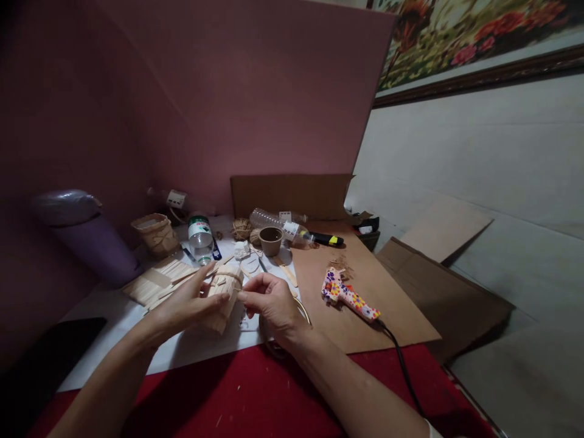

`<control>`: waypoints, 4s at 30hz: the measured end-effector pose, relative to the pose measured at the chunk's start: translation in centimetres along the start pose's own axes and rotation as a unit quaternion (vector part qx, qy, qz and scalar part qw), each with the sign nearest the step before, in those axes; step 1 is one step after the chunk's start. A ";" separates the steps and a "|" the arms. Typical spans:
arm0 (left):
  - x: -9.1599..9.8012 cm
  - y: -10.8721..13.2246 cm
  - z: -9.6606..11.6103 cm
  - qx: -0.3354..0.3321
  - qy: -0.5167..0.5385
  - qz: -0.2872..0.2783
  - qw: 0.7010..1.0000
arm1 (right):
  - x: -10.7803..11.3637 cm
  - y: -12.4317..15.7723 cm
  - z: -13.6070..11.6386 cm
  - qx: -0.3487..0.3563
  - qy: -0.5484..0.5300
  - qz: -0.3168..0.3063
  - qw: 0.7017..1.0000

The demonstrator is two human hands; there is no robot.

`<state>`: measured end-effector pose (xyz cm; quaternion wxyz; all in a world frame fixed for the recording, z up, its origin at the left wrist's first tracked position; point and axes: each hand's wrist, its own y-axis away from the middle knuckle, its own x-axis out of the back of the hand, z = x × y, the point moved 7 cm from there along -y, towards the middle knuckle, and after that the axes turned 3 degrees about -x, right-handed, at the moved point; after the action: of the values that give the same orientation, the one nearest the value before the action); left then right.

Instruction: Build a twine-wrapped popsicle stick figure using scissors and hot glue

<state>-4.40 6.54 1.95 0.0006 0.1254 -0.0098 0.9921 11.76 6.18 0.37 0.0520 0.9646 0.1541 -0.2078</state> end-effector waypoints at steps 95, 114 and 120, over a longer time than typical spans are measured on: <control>-5.8 1.5 0.9 0.011 0.284 -0.070 0.956 | 0.7 1.1 -0.2 -0.050 -0.010 0.071 0.996; -6.1 1.6 0.8 0.008 0.288 -0.052 0.956 | 1.2 1.3 -1.7 0.059 0.145 0.148 0.976; -6.5 1.7 0.4 0.010 0.307 -0.062 0.950 | 1.1 1.4 -1.9 0.065 0.167 0.162 0.970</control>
<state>1.97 4.89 0.66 0.0638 -0.1851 0.0086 0.9806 13.94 5.45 1.66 -0.0044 0.9990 -0.0111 -0.0419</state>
